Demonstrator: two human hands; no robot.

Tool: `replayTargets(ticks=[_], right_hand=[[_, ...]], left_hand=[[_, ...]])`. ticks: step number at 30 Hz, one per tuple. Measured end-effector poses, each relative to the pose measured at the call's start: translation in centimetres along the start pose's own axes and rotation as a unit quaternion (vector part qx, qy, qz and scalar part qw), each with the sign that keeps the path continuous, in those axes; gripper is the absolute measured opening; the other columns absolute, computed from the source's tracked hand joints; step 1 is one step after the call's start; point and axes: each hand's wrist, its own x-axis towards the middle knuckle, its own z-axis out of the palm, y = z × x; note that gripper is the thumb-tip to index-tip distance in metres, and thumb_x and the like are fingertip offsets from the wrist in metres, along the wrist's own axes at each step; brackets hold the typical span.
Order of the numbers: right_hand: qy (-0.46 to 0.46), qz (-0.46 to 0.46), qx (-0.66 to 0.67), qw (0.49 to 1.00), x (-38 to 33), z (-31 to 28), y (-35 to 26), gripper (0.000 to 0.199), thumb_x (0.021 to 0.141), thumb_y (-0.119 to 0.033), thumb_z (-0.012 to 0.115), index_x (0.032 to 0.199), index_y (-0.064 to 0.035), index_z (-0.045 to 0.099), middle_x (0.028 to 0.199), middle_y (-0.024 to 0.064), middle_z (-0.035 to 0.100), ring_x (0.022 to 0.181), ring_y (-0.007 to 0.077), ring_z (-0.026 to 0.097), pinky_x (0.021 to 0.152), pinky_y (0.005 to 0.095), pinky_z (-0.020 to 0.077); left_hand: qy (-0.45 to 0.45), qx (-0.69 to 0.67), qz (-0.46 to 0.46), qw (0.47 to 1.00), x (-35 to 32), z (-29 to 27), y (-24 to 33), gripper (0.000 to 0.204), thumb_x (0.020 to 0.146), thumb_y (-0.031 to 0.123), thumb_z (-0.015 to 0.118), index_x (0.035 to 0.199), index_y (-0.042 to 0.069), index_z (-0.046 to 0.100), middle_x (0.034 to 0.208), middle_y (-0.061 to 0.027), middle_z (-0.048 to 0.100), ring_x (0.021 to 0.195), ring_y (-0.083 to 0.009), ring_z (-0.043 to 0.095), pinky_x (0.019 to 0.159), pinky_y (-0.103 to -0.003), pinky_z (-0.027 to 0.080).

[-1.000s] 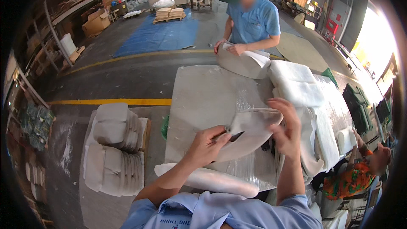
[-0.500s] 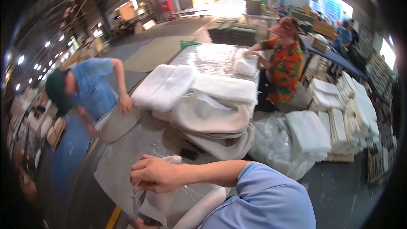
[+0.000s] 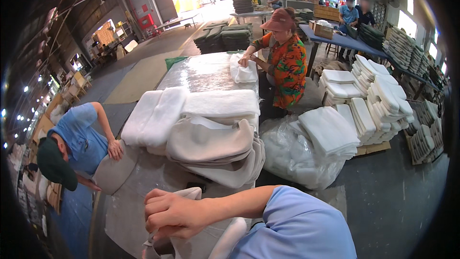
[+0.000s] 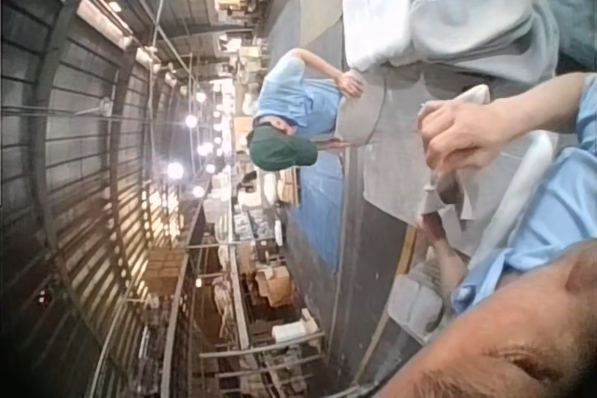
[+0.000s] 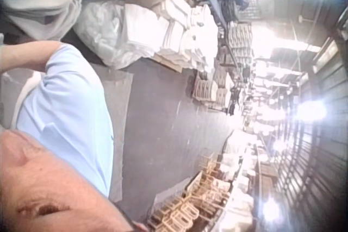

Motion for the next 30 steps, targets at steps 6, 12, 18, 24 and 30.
replayTargets(ticks=[6, 12, 18, 24, 30], right_hand=[[-0.028, 0.082, 0.023, 0.996, -4.1, -2.7, -0.6, 0.016, 0.089, -0.015, 0.08, 0.098, -0.01, 0.068, 0.103, 0.006, 0.063, 0.102, 0.0307, 0.059, 0.097, 0.0464, 0.042], [-0.243, 0.297, -0.039, 0.922, -12.4, -2.8, 1.7, 0.028, 0.088, -0.013, 0.081, 0.114, -0.011, 0.073, 0.136, 0.0144, 0.06, 0.13, 0.0359, 0.055, 0.11, 0.0501, 0.0424], [-0.18, 0.335, -0.038, 0.924, -11.4, -1.8, 4.1, 0.061, 0.09, -0.017, 0.082, 0.146, -0.01, 0.059, 0.149, 0.0185, 0.056, 0.14, 0.0371, 0.053, 0.117, 0.0428, 0.0441], [-0.066, 0.4, 0.204, 0.891, -6.1, 1.0, 5.8, 0.099, 0.096, -0.025, 0.08, 0.171, -0.0121, 0.016, 0.17, 0.0153, 0.034, 0.157, 0.0288, 0.032, 0.122, 0.0431, 0.0323], [-0.046, 0.432, 0.232, 0.87, -6.1, 3.3, 6.1, 0.028, 0.101, -0.023, 0.076, 0.118, -0.0012, 0.072, 0.101, 0.0002, 0.072, 0.094, 0.0093, 0.063, 0.086, 0.0288, 0.0519]], left_hand=[[0.06, -0.093, 0.083, 0.99, 2.1, 2.5, 12.6, 0.06, 0.096, 0.042, 0.058, 0.138, 0.001, 0.064, 0.133, -0.0196, 0.068, 0.122, -0.0411, 0.065, 0.097, -0.055, 0.057], [0.103, 0.093, 0.526, 0.839, 2.8, 2.1, 18.9, 0.029, 0.091, 0.009, 0.063, 0.119, 0.003, 0.068, 0.134, -0.0152, 0.064, 0.122, -0.0266, 0.062, 0.102, -0.041, 0.053], [-0.139, 0.121, 0.563, 0.806, -5.9, 10.9, 15.9, 0.013, 0.092, 0.021, 0.07, 0.092, 0.008, 0.072, 0.123, -0.0153, 0.062, 0.115, -0.0271, 0.061, 0.101, -0.041, 0.048], [-0.3, 0.079, 0.44, 0.843, -8.7, 7.5, 12.6, 0.02, 0.083, 0.0, 0.081, 0.1, 0.007, 0.077, 0.124, -0.0143, 0.063, 0.113, -0.0267, 0.067, 0.099, -0.038, 0.055], [-0.061, 0.148, 0.343, 0.925, -11.9, 6.0, 10.0, 0.019, 0.081, -0.001, 0.084, 0.093, 0.006, 0.07, 0.104, -0.0052, 0.067, 0.093, -0.0122, 0.066, 0.074, -0.026, 0.052]])
